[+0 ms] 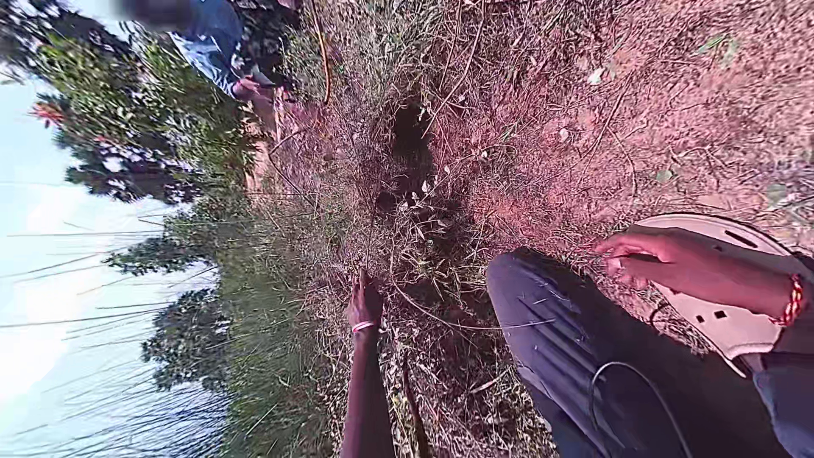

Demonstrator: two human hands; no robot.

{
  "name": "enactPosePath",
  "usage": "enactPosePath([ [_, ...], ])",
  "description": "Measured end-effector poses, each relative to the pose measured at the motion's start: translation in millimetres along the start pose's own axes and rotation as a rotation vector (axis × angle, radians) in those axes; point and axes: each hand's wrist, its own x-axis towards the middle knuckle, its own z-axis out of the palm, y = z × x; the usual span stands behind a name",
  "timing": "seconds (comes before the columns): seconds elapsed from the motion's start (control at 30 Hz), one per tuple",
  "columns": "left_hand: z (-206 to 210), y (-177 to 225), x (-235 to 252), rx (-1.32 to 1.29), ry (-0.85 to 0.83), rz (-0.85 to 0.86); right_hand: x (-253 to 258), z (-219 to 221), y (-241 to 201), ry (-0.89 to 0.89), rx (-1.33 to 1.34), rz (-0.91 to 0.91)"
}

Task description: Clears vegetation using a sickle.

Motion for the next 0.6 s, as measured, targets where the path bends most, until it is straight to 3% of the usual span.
enactPosePath([
  [0.07, 18, -25, -35, -0.058, -0.078, -0.102, -2, -2, -2, -0.009, -0.021, -0.002],
  [0.17, 63, -125, -114, 0.041, -0.246, -0.231, -4, 1, 2, 0.011, -0.044, -0.003],
  [0.23, 89, -193, -176, 0.006, -0.257, -0.394, 4, -2, -3, -0.002, -0.094, -0.006],
  [0.3, 87, -228, -220, -0.020, -0.290, -0.557, 7, -1, -7, -0.017, -0.114, 0.032],
  [0.37, 78, -248, -249, -0.023, -0.331, -0.671, 6, -2, -11, -0.031, -0.127, 0.078],
  [0.47, 72, -263, -254, -0.002, -0.232, -0.689, 7, -2, 3, 0.010, -0.102, -0.001],
  [0.53, 62, -253, -233, -0.059, -0.108, -0.688, 3, 4, 9, 0.072, -0.100, -0.049],
  [0.6, 43, -223, -188, -0.197, 0.141, -0.685, -1, 8, 8, 0.141, -0.149, -0.070],
])
